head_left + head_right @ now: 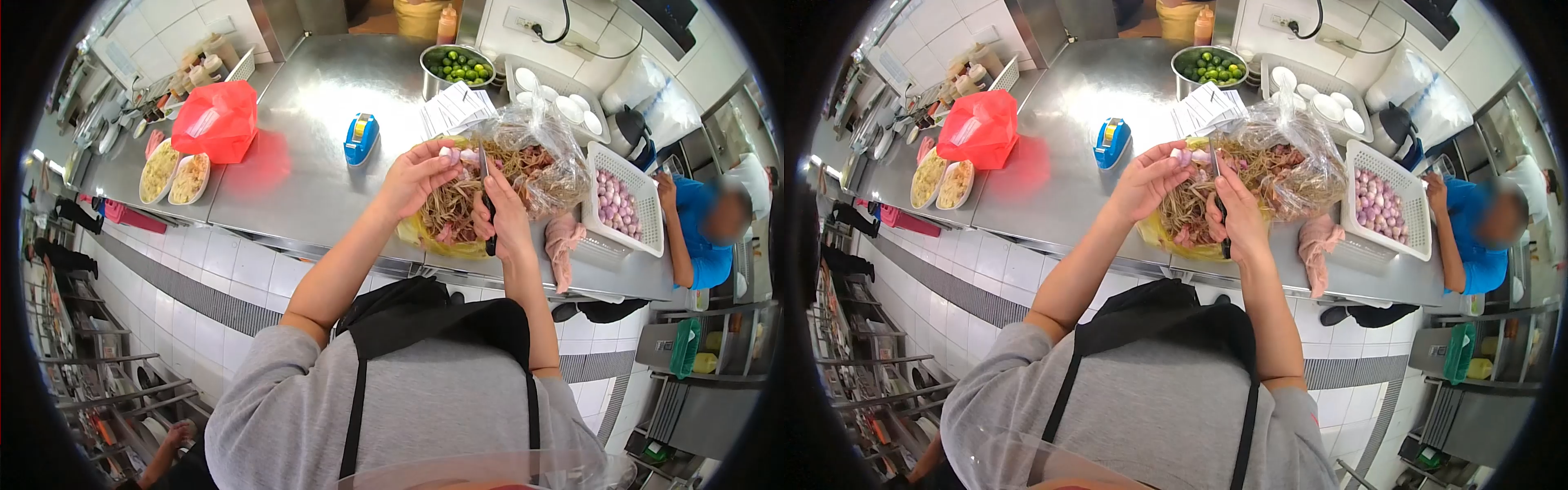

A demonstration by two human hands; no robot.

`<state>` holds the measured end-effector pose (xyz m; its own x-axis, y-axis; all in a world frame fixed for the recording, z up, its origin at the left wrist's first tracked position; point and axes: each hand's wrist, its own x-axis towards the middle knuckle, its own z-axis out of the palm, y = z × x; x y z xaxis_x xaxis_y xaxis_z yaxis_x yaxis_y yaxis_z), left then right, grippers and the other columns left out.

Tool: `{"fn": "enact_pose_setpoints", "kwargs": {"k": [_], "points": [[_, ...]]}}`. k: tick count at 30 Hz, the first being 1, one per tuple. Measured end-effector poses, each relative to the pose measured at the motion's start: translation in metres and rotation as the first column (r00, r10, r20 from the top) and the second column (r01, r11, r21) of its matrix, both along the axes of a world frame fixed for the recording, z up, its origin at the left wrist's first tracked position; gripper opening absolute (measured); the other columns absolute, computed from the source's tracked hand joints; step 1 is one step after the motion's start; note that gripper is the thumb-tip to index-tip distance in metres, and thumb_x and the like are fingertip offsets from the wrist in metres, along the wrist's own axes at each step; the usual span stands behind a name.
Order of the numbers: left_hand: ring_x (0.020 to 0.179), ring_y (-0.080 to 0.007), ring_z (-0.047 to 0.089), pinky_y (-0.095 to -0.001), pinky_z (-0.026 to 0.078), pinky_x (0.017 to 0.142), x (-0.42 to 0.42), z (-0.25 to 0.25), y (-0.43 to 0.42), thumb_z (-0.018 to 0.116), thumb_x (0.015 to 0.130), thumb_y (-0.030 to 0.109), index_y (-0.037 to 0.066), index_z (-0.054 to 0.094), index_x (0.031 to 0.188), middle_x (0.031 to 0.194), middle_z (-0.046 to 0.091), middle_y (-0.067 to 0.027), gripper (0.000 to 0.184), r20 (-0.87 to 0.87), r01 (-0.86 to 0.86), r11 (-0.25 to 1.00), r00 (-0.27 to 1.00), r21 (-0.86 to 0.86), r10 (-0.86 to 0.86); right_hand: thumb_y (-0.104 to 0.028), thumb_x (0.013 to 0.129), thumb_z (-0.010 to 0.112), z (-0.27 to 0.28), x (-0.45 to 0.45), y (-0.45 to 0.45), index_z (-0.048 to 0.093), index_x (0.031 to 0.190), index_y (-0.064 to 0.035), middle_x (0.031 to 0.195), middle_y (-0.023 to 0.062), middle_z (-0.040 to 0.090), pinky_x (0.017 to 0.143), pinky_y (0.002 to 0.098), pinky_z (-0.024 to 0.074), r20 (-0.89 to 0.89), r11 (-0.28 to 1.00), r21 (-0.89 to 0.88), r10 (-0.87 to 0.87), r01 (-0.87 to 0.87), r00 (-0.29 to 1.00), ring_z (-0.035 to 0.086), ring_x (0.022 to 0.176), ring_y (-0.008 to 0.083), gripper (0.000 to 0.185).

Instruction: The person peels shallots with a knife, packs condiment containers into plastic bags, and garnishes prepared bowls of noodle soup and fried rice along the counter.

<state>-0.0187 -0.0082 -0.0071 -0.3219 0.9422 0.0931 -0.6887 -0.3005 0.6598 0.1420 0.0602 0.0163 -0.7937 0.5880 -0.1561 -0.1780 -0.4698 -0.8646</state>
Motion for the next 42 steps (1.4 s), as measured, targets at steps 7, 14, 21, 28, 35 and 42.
{"fn": "enact_pose_setpoints", "kwargs": {"k": [7,14,21,28,35,42], "points": [[0.083,-0.0163,0.059,-0.0274,0.050,0.078,0.002,0.009,-0.003,0.053,0.082,0.005,0.000,0.047,0.109,0.096,0.057,-0.0101,0.028,0.085,-0.001,0.998,0.996,-0.055,0.006,-0.023,0.091,0.041,-0.001,0.000,0.002,0.031,0.131,-0.0157,0.052,-0.0019,0.035,0.033,0.0194,0.0251,0.003,0.998,0.063,-0.024,0.024,1.000,0.031,0.036,0.0055,0.043],[0.090,-0.0166,0.056,-0.0270,0.047,0.079,-0.001,-0.002,0.005,0.049,0.084,0.007,0.002,0.042,0.115,0.103,0.056,-0.0114,0.032,0.114,-0.014,1.000,0.993,-0.025,0.017,-0.023,0.091,0.042,-0.003,0.005,0.003,0.031,0.131,-0.0168,0.052,-0.0010,0.033,0.032,0.0195,0.0247,0.017,0.998,0.020,-0.065,0.065,0.998,0.029,0.034,0.0062,0.042],[0.087,-0.0162,0.057,-0.0251,0.049,0.079,0.007,0.011,0.007,0.049,0.082,0.001,-0.001,0.044,0.112,0.096,0.056,-0.0109,0.030,0.200,0.032,0.997,0.980,-0.069,-0.017,-0.024,0.090,0.043,0.002,-0.001,-0.001,0.032,0.131,-0.0142,0.053,-0.0022,0.036,0.033,0.0188,0.0259,0.026,0.996,0.090,-0.007,0.005,1.000,0.031,0.037,0.0049,0.043],[0.090,-0.0193,0.057,-0.0237,0.049,0.081,-0.002,0.010,0.008,0.046,0.082,-0.001,-0.005,0.038,0.116,0.101,0.054,-0.0153,0.035,0.188,-0.039,0.989,0.980,-0.145,0.066,-0.023,0.091,0.041,0.013,0.000,0.009,0.035,0.129,-0.0135,0.053,-0.0019,0.037,0.032,0.0181,0.0266,-0.036,0.988,0.149,-0.042,0.047,0.998,0.031,0.036,0.0045,0.041],[0.080,-0.0168,0.060,-0.0231,0.052,0.068,-0.001,0.014,0.009,0.050,0.082,0.004,-0.005,0.046,0.109,0.094,0.057,-0.0114,0.029,-0.187,-0.121,0.964,0.979,-0.236,0.077,-0.027,0.088,0.046,0.000,-0.003,0.030,0.047,0.118,-0.0056,0.047,-0.0018,0.038,0.032,0.0215,0.0274,0.420,0.890,0.425,-0.032,-0.165,0.907,0.034,0.034,0.0064,0.037],[0.060,-0.0120,0.061,-0.0227,0.049,0.051,0.007,0.065,0.015,0.051,0.084,0.018,0.000,0.054,0.105,0.079,0.060,-0.0080,0.028,-0.912,-0.251,0.895,0.282,-0.369,-0.297,-0.028,0.077,0.058,-0.008,-0.011,0.063,0.063,0.082,-0.0002,0.052,0.0030,0.051,0.035,0.0240,0.0303,0.127,0.329,0.944,-0.433,0.025,0.892,0.043,0.038,0.0068,0.029]]}}
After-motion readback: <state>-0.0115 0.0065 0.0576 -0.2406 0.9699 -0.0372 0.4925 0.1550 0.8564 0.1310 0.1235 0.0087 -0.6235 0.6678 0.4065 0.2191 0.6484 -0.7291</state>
